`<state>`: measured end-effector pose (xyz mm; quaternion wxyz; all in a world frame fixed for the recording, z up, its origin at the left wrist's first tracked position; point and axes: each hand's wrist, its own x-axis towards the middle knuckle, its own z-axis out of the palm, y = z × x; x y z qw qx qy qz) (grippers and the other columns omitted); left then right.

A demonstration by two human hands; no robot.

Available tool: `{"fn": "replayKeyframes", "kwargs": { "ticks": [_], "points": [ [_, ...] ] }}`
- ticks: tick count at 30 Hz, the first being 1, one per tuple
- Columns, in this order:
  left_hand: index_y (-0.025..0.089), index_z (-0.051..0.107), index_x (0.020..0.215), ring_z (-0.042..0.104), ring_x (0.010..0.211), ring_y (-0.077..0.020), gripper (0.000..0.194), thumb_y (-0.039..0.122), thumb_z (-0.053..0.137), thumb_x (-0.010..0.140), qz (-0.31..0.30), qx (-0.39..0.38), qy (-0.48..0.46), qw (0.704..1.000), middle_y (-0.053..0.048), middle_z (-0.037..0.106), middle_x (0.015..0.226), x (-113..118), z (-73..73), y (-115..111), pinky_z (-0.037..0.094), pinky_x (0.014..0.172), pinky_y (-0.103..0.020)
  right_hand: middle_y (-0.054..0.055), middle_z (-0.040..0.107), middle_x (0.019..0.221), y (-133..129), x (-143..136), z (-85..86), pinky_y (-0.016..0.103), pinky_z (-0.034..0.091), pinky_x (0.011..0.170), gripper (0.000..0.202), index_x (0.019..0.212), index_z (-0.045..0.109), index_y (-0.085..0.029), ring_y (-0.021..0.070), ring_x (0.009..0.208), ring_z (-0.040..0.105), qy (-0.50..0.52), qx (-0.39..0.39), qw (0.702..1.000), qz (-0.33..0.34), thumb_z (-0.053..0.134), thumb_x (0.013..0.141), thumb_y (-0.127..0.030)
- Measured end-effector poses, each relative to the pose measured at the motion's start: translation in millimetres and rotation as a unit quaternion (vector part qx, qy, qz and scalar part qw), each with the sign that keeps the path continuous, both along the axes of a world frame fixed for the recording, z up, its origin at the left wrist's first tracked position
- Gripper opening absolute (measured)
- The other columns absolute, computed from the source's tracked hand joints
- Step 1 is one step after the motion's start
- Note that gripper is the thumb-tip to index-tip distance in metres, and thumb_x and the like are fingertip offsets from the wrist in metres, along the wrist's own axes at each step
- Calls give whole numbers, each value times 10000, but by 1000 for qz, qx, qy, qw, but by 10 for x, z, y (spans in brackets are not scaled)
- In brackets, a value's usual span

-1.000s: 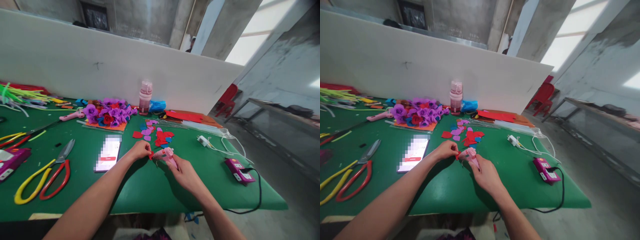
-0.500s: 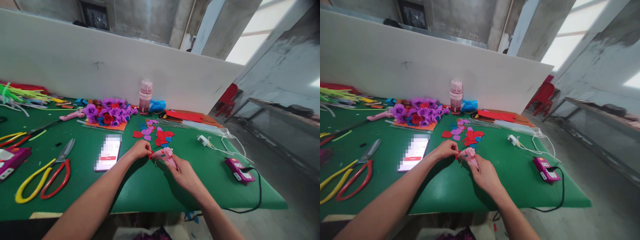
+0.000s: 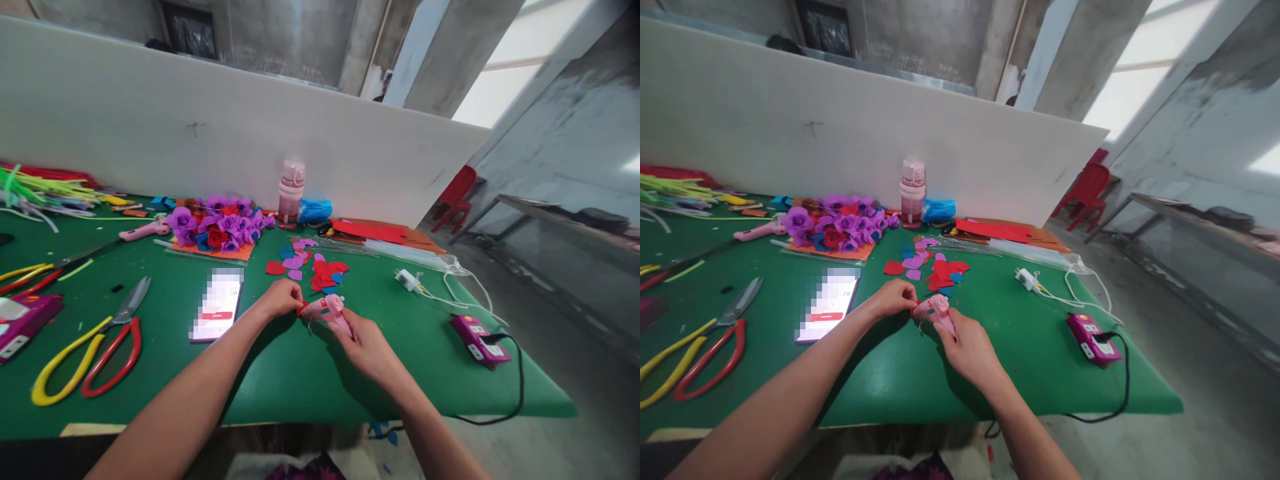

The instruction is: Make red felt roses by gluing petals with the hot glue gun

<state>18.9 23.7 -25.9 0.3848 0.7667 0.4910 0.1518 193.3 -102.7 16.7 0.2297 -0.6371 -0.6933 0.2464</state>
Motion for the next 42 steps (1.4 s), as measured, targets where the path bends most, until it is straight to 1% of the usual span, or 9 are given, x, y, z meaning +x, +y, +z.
{"fn": "replayKeyframes", "kwargs": {
  "ticks": [5,9,14,22,26,30,35,39,42],
  "points": [
    [145,647,604,556,589,-127,72,156,578,585,-2,2,1,1000,-2,637,585,1,13,-5,363,535,-215,69,629,772,14,40,-12,233,315,542,316,922,580,-158,161,615,509,-21,-6,1000,-4,379,865,-394],
    [143,648,607,558,596,-127,68,154,582,592,1,1,4,1000,-5,639,593,2,34,-13,365,546,-217,58,620,740,12,100,-28,229,297,526,324,896,573,-165,155,592,496,-24,5,1000,-11,364,870,-412],
    [147,649,616,555,594,-125,60,161,592,600,0,2,13,1000,-4,638,598,1,37,-14,361,542,-216,48,617,720,13,144,-30,225,285,513,327,899,563,-170,151,571,488,-22,-1,999,-24,366,868,-430],
    [148,638,604,567,610,-130,41,166,602,594,11,-5,0,1000,-6,644,608,10,42,-28,368,549,-218,37,599,663,28,162,16,227,281,501,310,845,550,-173,152,549,487,-22,10,999,-35,362,871,-418],
    [144,643,610,561,600,-129,52,158,594,597,2,-5,12,1000,-6,637,601,7,75,-35,359,544,-221,40,605,674,4,148,51,228,291,505,306,834,545,-174,154,557,494,-26,15,999,-34,360,873,-416],
    [146,640,604,559,599,-127,49,159,594,600,2,-4,11,1000,-4,634,596,6,69,-32,357,539,-218,42,614,678,3,140,72,230,303,512,293,840,543,-176,157,555,506,-30,19,999,-38,367,868,-408],
    [145,645,611,556,599,-125,51,164,598,604,-1,-2,13,1000,-5,636,601,10,56,-25,362,541,-215,36,600,637,14,151,66,231,302,509,284,766,519,-179,152,532,495,-46,33,997,-46,375,859,-405],
    [145,651,620,546,585,-116,62,162,592,610,-4,0,19,1000,0,629,594,10,75,-28,358,537,-210,38,610,667,12,147,62,232,304,519,284,796,528,-178,153,553,509,-33,28,998,-44,373,863,-406],
    [147,655,623,542,583,-115,70,163,589,605,-4,2,21,1000,3,627,593,9,84,-30,356,535,-210,37,613,676,12,136,50,233,309,525,293,848,549,-173,154,563,513,-24,17,999,-30,370,869,-404]
  ]
}}
